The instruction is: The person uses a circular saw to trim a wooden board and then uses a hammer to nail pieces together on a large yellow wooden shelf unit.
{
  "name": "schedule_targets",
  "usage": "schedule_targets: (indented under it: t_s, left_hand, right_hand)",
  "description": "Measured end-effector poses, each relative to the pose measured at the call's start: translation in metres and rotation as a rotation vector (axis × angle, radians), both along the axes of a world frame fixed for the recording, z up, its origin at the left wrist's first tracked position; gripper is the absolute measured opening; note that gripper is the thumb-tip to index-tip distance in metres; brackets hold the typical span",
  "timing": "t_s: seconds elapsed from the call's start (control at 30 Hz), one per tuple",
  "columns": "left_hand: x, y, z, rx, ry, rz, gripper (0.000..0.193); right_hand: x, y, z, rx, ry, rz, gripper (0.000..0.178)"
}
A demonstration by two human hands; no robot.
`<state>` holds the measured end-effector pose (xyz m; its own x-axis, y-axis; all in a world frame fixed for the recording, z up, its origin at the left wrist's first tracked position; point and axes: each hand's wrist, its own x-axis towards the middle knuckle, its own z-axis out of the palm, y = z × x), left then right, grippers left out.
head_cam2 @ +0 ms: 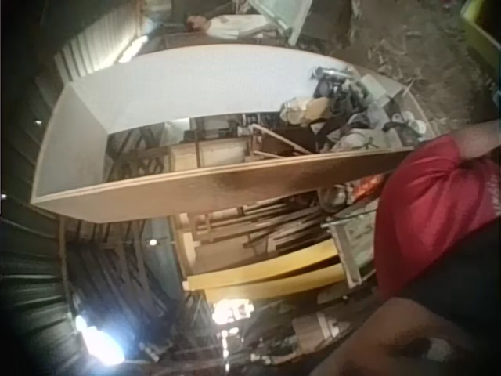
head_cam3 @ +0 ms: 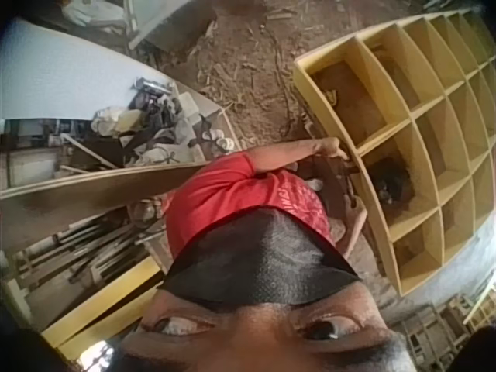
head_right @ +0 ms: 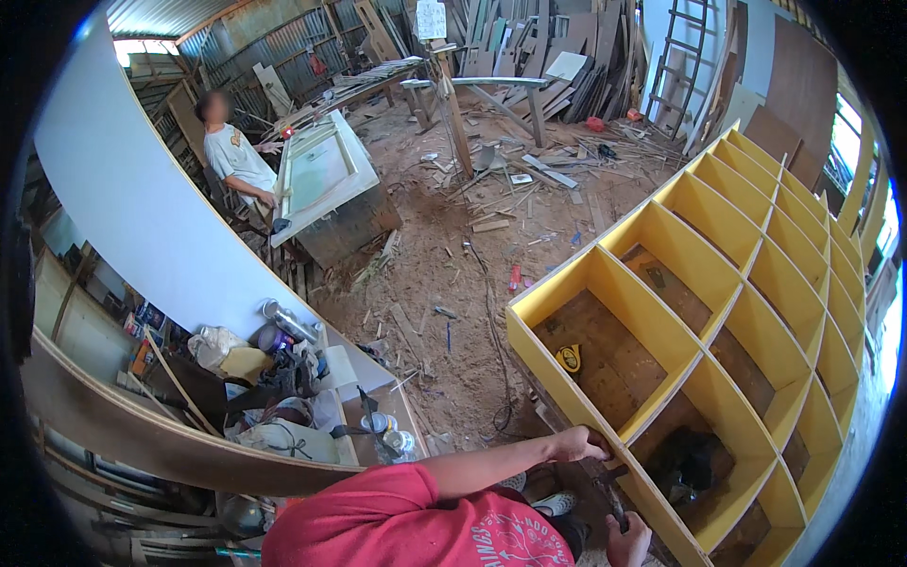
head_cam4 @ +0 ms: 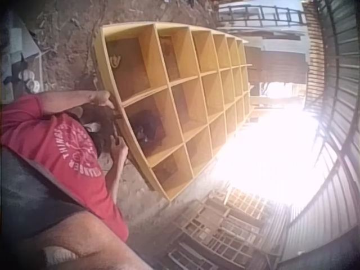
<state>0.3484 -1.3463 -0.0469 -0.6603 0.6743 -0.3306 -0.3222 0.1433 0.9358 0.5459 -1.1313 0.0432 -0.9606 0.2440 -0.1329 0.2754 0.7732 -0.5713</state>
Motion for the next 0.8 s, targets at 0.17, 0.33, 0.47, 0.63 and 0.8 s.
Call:
schedule_targets:
  t_s: [0.17,0.33,0.47,0.63,0.8]
  left_hand:
    - [-0.01,0.005,-0.017,-0.007,0.067,-0.045,0.026]
    - [-0.015,0.005,-0.017,0.044,0.072,-0.05,0.022]
    - [-0.016,0.007,-0.005,-0.013,0.028,-0.071,0.027]
    - [-0.013,0.008,-0.007,0.02,0.0,-0.019,0.028]
    - [-0.016,0.007,-0.003,-0.066,0.005,0.005,0.025]
  right_hand:
    - [0.0,-0.001,0.001,-0.024,-0.024,-0.021,0.034]
    - [0.0,0.0,-0.001,0.023,-0.009,0.001,0.034]
    - [0.0,-0.001,0.0,-0.005,0.009,-0.009,0.034]
    - [-0.004,-0.004,0.012,0.054,-0.06,0.045,0.032]
    - [-0.001,-0.004,0.012,-0.053,-0.094,0.066,0.031]
